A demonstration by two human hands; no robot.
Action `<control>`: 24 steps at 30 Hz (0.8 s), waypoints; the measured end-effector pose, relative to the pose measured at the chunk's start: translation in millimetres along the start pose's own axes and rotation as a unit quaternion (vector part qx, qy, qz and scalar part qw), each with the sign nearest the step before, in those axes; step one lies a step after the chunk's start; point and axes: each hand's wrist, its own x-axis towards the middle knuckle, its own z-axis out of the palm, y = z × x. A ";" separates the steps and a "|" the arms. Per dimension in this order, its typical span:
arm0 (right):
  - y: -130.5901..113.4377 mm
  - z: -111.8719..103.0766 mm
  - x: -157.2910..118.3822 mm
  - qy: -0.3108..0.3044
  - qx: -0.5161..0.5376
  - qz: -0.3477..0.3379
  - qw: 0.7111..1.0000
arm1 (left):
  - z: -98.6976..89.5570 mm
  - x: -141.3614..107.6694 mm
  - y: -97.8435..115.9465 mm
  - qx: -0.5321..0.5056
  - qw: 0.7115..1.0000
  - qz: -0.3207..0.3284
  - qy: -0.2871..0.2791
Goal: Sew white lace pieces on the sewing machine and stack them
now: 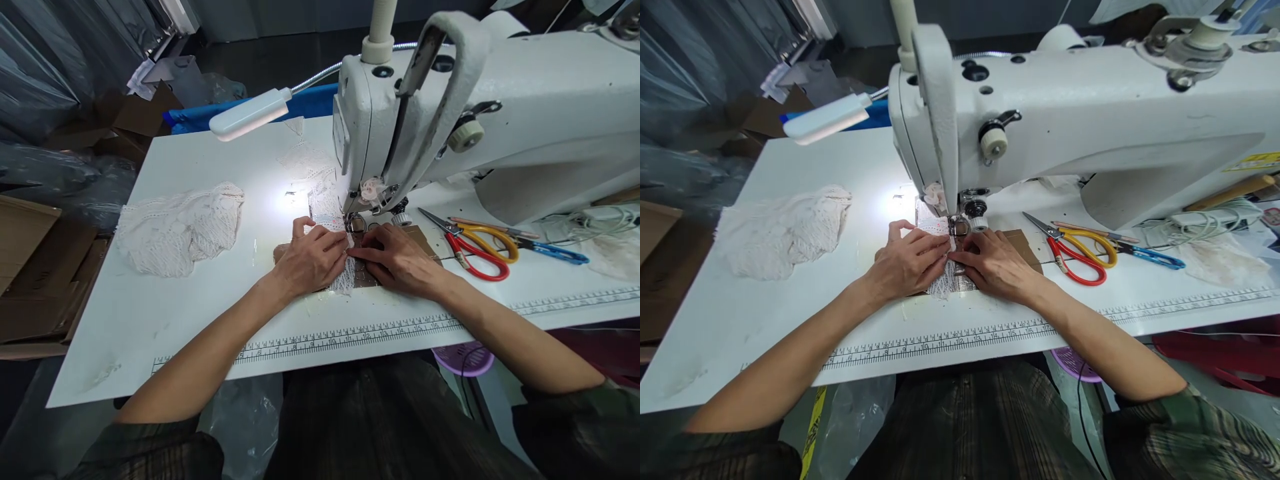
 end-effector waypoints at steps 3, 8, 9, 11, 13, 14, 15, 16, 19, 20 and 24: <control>-0.5 0.1 0.3 -0.001 -0.002 0.004 1.000 | -1.8 0.9 0.2 -0.003 1.000 -0.002 -0.006; -1.5 1.7 0.7 0.003 -0.017 0.012 1.000 | -2.5 0.8 0.8 0.013 1.000 -0.006 -0.018; -1.6 1.9 0.7 0.001 -0.020 0.013 1.000 | -2.4 0.6 0.8 0.020 1.000 -0.009 -0.021; -2.0 2.2 0.7 -0.003 -0.023 0.017 1.000 | -2.0 0.4 1.1 0.028 0.999 -0.016 -0.028; -2.5 2.5 0.6 -0.004 -0.025 0.023 0.999 | -1.5 0.5 1.9 0.027 0.999 -0.025 -0.036; -2.9 2.7 0.6 -0.003 -0.028 0.025 0.999 | -1.2 0.7 2.6 0.025 0.998 -0.030 -0.038; -3.3 3.0 0.6 -0.002 -0.031 0.028 0.999 | -0.9 1.0 3.5 0.023 0.998 -0.036 -0.040; -3.8 3.3 0.7 -0.001 -0.035 0.031 0.999 | -0.6 1.5 4.5 0.021 0.998 -0.043 -0.042; -5.7 4.4 1.3 -0.001 -0.047 0.047 0.998 | 0.1 3.5 7.5 0.015 0.996 -0.071 -0.049; -6.3 4.9 1.5 -0.003 -0.052 0.052 0.997 | 0.3 4.3 8.4 0.012 0.996 -0.078 -0.050; -6.6 7.9 2.6 0.000 -0.068 0.064 0.996 | 2.5 6.8 11.1 0.011 0.994 -0.105 -0.043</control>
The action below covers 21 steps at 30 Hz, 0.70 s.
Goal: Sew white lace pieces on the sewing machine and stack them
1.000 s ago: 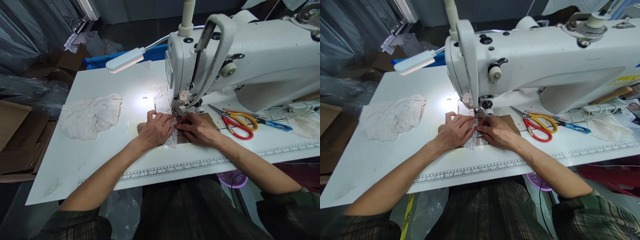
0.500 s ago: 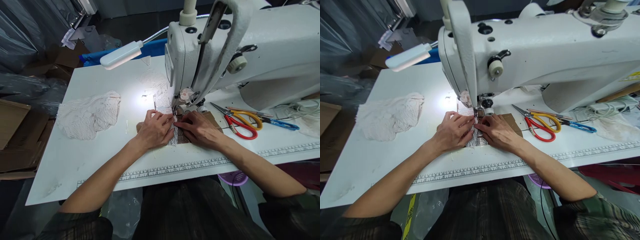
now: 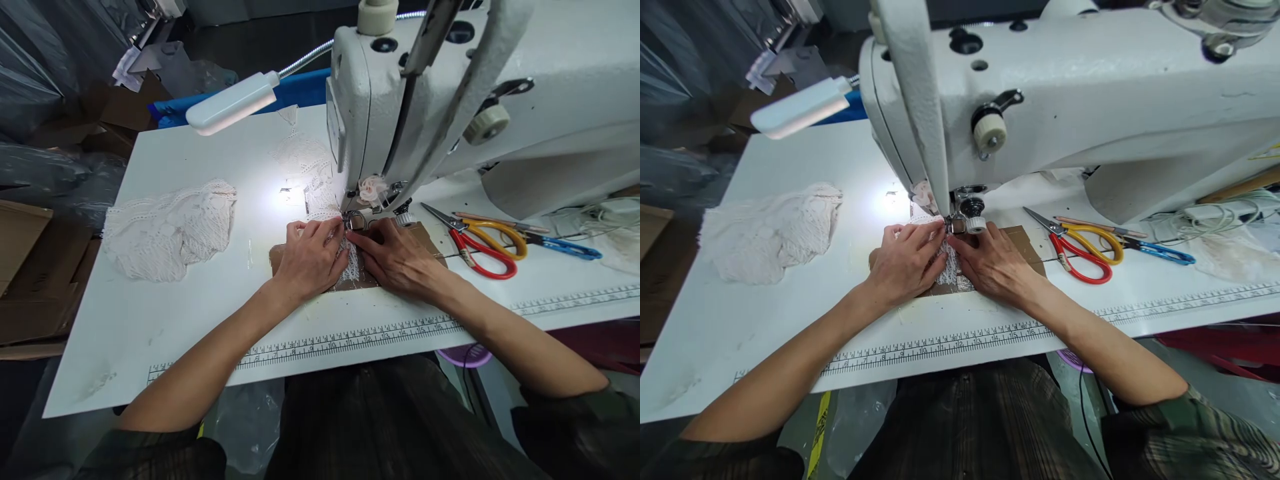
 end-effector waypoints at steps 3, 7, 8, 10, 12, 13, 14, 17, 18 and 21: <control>2.0 1.1 0.4 0.008 0.008 0.004 1.000 | 2.9 -0.5 2.4 -0.001 1.000 -0.015 0.010; 5.0 -2.5 0.0 -0.002 0.041 -0.014 0.999 | 2.2 -1.1 1.0 -0.014 0.999 -0.015 0.035; 5.2 -3.9 -0.1 -0.007 0.044 -0.018 0.999 | 0.8 0.2 -1.8 -0.016 0.999 -0.015 0.047; 4.7 -6.2 -0.3 -0.015 0.040 -0.018 0.999 | -1.9 6.2 -12.1 -0.015 0.997 -0.018 0.069; 3.3 -7.3 -0.2 -0.020 0.032 -0.013 0.999 | -2.1 16.2 -28.4 -0.008 0.997 -0.017 0.074; 2.6 -7.6 -0.1 -0.023 0.029 -0.011 0.999 | -0.7 22.0 -38.2 -0.004 0.998 -0.009 0.063; 2.0 -7.6 0.0 -0.025 0.027 -0.010 0.999 | 1.6 27.8 -48.3 0.002 0.999 -0.002 0.051; 1.5 -8.0 -0.2 -0.029 0.018 -0.017 0.999 | 8.3 40.8 -74.2 0.013 0.999 0.017 0.025; 2.0 -8.6 -0.3 -0.029 0.019 -0.021 0.999 | 8.6 42.3 -79.1 0.009 1.000 0.013 0.026; 5.3 -13.4 -0.4 -0.024 0.050 -0.026 0.998 | -0.9 36.2 -78.7 -0.004 0.999 0.003 0.045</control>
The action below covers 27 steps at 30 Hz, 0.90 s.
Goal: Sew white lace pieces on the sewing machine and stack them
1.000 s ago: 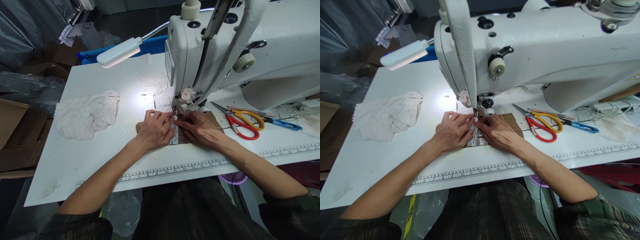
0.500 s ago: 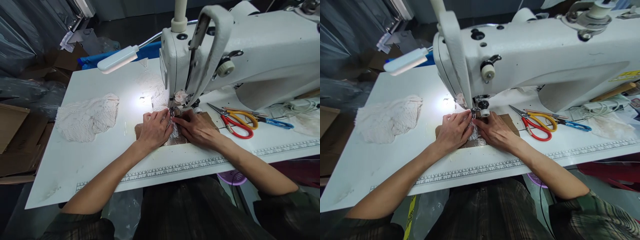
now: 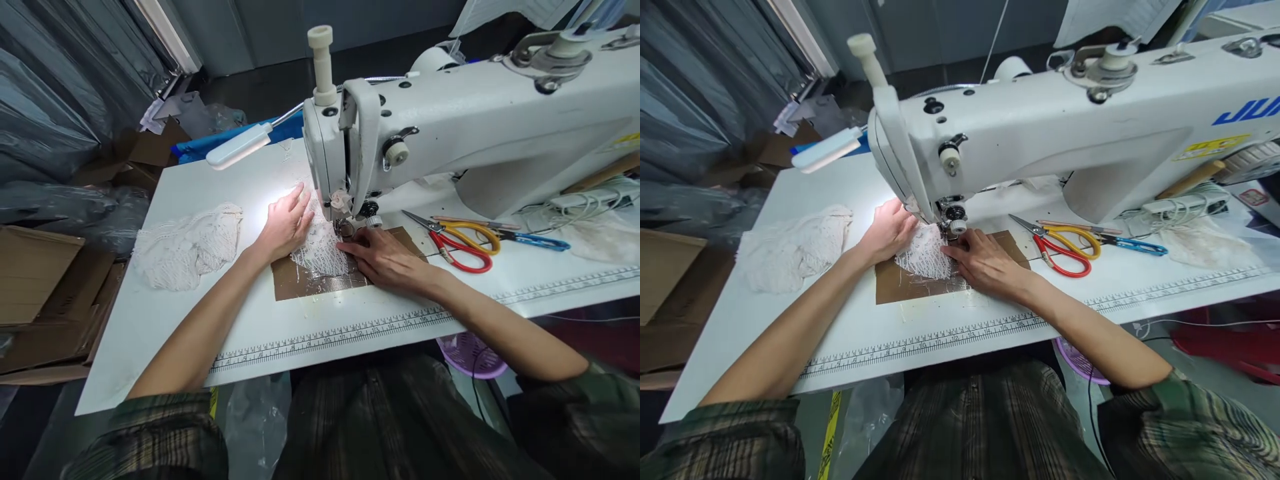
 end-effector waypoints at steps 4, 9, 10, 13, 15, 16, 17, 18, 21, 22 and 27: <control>5.6 -15.7 -0.1 -0.014 0.058 0.005 0.998 | -24.9 -21.0 24.5 -0.017 0.998 0.054 -0.004; 8.8 -36.1 -0.1 -0.051 0.063 0.010 0.997 | -30.6 -40.0 48.7 -0.156 0.977 0.120 -0.079; 8.6 -38.1 -0.1 -0.052 0.066 0.010 0.996 | -28.2 -41.4 50.8 -0.173 0.974 0.118 -0.084; 6.2 -38.5 0.4 -0.048 0.094 -0.003 0.994 | -20.6 -42.7 53.5 -0.181 0.976 0.101 -0.065; 2.9 -34.4 1.6 -0.060 0.130 -0.016 0.990 | -17.8 -42.5 53.8 -0.180 0.977 0.099 -0.054; 0.8 -31.3 2.6 -0.068 0.146 -0.021 0.987 | -17.2 -42.5 53.9 -0.181 0.977 0.101 -0.048; -1.4 -27.7 3.8 -0.075 0.157 -0.022 0.985 | -17.0 -42.6 54.1 -0.182 0.977 0.102 -0.040; -3.7 -23.9 5.2 -0.076 0.162 -0.020 0.984 | -16.8 -42.7 54.5 -0.182 0.977 0.104 -0.027; -8.4 -13.3 9.6 -0.059 0.154 -0.009 0.986 | -15.2 -43.3 57.0 -0.173 0.977 0.125 0.022; -8.9 -10.8 10.6 -0.052 0.154 -0.007 0.987 | -14.0 -43.4 58.1 -0.161 0.977 0.138 0.036; -6.4 -7.3 7.7 -0.010 0.143 0.001 0.990 | -9.8 -43.2 62.4 -0.140 0.971 0.146 0.126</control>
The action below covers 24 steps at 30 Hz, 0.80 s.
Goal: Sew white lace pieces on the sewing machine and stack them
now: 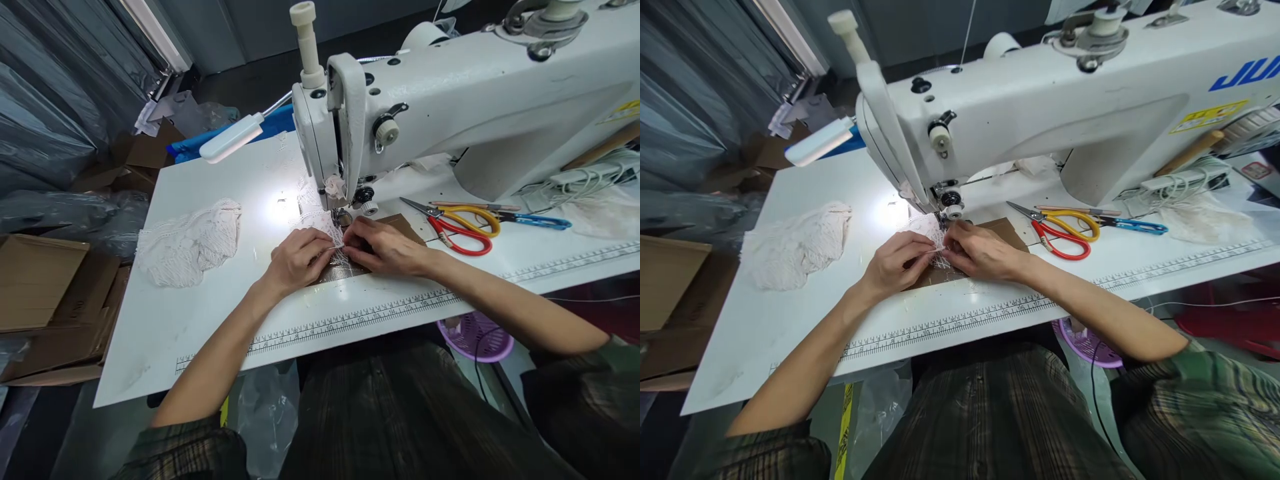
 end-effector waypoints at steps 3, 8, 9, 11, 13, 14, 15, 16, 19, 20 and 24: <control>-1.3 0.1 -6.8 -0.007 -0.072 -0.018 0.997 | -1.8 1.4 0.6 -0.019 0.998 -0.027 0.054; -10.0 5.1 -17.6 -0.042 -0.126 -0.018 0.991 | -1.4 1.5 0.9 -0.015 1.000 -0.001 0.018; -11.8 6.1 -19.7 -0.045 -0.130 -0.015 0.990 | 0.0 0.9 1.0 -0.013 1.000 0.003 0.002; -14.8 6.8 -23.8 -0.048 -0.139 -0.010 0.989 | 3.1 -0.7 1.1 -0.008 1.000 0.007 -0.029; -16.1 3.8 -25.9 -0.051 -0.141 -0.007 0.989 | 5.5 -2.1 1.2 -0.001 0.999 0.009 -0.052; -15.7 0.6 -25.3 -0.054 -0.133 -0.009 0.990 | 6.1 -2.6 1.2 0.003 0.998 0.012 -0.060; -14.3 -3.7 -23.2 -0.062 -0.117 -0.013 0.991 | 6.3 -2.9 1.1 0.007 0.998 0.016 -0.065; -11.8 -8.5 -19.6 -0.073 -0.094 -0.018 0.993 | 6.0 -3.0 1.1 0.011 0.997 0.020 -0.069; 1.2 -20.1 -3.2 -0.094 -0.025 -0.013 0.995 | 3.9 -2.3 1.7 0.012 0.997 0.026 -0.072; 6.6 -21.1 2.2 -0.080 -0.022 0.003 0.997 | 3.2 -1.9 2.0 0.014 0.997 0.026 -0.070; 25.2 -9.1 9.2 -0.005 -0.055 0.020 0.998 | 2.1 -1.2 4.0 0.030 0.997 0.039 -0.062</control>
